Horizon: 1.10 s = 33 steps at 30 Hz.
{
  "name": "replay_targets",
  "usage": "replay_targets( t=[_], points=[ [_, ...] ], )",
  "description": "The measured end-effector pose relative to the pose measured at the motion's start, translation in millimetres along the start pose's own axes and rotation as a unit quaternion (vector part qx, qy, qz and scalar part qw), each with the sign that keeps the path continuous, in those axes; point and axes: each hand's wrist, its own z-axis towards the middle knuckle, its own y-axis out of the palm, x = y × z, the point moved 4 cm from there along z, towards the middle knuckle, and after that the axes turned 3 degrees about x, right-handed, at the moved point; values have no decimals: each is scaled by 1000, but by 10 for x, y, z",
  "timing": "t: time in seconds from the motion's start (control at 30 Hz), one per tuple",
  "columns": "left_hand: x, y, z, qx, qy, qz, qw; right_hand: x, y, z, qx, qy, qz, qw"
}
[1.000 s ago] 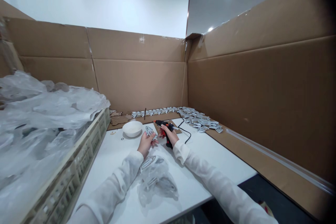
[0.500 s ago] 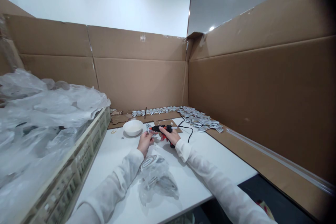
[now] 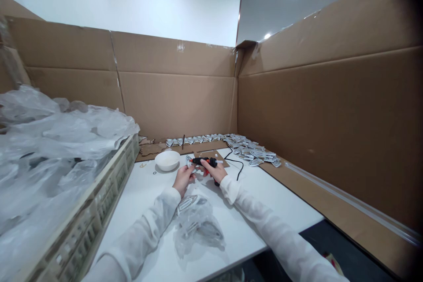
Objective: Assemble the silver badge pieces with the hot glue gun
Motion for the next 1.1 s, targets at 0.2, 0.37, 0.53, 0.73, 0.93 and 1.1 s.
replay_targets(
  t=[0.2,0.37,0.53,0.73,0.93,1.1],
  points=[
    [-7,-5,-4,2,0,10,1000,-13,-10,-15,7,9,6,1000],
    [-8,-3,2,5,9,11,1000,-7,-4,-13,12,8,-9,1000],
    [23,15,-24,4,11,21,1000,0,-8,-11,16,9,-28,999],
    [46,27,-45,-2,12,24,1000,-44,-32,-34,10,7,-47,999],
    [9,18,-2,-4,13,14,1000,-28,-27,-32,12,7,-52,999],
    [22,20,-20,-2,11,30,999,-21,-19,-35,13,7,-50,999]
  ],
)
